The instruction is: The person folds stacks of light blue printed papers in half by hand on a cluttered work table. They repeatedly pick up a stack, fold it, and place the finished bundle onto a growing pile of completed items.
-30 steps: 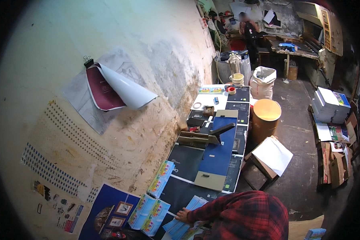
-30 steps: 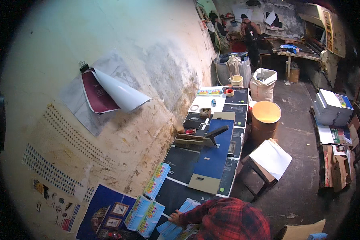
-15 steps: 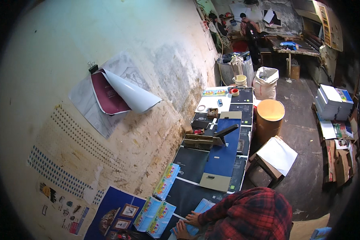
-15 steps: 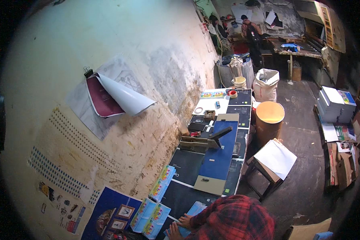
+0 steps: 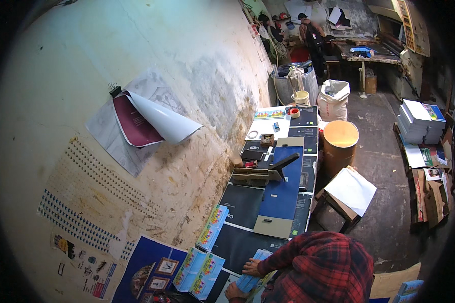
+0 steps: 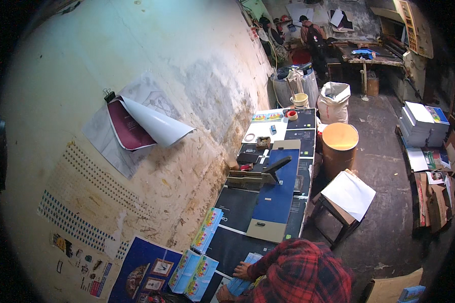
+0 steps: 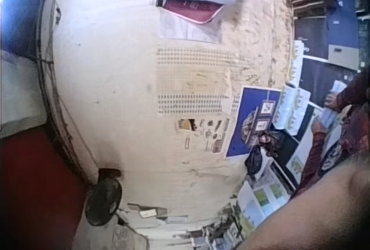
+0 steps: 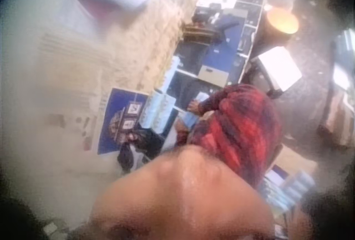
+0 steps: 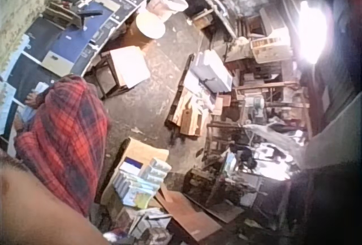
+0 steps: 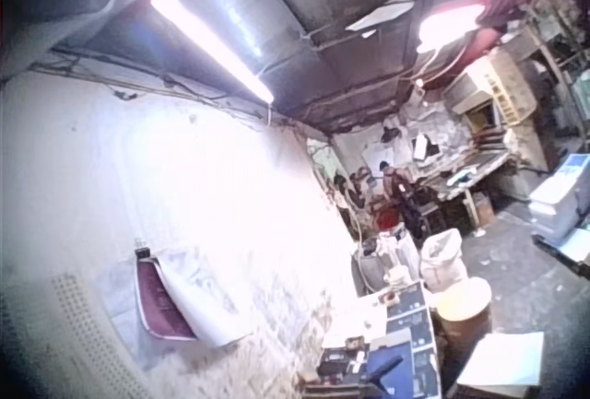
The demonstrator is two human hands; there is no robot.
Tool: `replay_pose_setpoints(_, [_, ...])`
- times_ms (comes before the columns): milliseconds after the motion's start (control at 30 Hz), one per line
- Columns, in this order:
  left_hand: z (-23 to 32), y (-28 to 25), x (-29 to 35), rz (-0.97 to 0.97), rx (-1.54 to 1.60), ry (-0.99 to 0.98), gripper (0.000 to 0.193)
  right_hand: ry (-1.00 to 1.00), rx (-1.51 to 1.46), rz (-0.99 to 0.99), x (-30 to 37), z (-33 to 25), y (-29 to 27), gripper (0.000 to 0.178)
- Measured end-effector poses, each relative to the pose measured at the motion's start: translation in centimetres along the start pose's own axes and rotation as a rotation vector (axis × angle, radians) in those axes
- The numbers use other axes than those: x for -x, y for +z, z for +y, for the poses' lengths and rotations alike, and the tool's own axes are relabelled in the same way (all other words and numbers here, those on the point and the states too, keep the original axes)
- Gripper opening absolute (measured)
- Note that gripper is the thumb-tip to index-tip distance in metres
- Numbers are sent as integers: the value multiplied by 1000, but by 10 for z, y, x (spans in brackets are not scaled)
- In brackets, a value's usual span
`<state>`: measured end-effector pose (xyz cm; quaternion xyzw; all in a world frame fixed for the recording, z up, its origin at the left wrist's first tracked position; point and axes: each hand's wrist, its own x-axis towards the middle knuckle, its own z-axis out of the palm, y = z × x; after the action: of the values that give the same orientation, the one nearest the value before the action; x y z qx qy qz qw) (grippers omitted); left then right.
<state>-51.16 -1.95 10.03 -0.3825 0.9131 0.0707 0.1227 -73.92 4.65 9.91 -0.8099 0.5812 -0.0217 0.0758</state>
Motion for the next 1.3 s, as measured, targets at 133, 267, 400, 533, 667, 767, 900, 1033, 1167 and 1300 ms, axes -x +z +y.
replay_pose_setpoints(133, [39, -31, 31, -23, 39, -117, 79, -87, 33, 67, 8, 0, 3, 60])
replay_pose_setpoints(267, [58, -39, 61, -86, 85, -307, 68, -198, -17, 152, 26, -13, -10, 67])
replay_pose_setpoints(400, [47, 22, 71, 270, 91, -99, 97, -182, 77, 120, 41, -8, -7, 109])
replay_pose_setpoints(533, [35, 17, 73, 296, 200, -162, 85, -228, -18, -133, 29, 2, -15, 136])
replay_pose_setpoints(667, [39, 10, 67, 332, 213, -187, 72, -214, -344, -231, 9, 24, -34, 101])
replay_pose_setpoints(767, [32, 7, 59, 407, 296, -184, 64, 136, -220, -99, 13, 27, -40, 56])
replay_pose_setpoints(900, [-14, 44, 66, 315, 1131, -543, 60, 94, -253, 198, 6, 31, -39, 42])
replay_pose_setpoints(1033, [-48, 69, 65, 219, 2225, -471, 92, 694, -1008, -187, 16, 96, -13, 63])
replay_pose_setpoints(1167, [-24, 88, 64, 489, 2264, -536, 89, 657, -1854, -51, 30, 109, 47, 86])
replay_pose_setpoints(1300, [-16, 79, 44, 595, 2198, -688, 78, 547, -1862, 17, 20, 96, 42, 87])
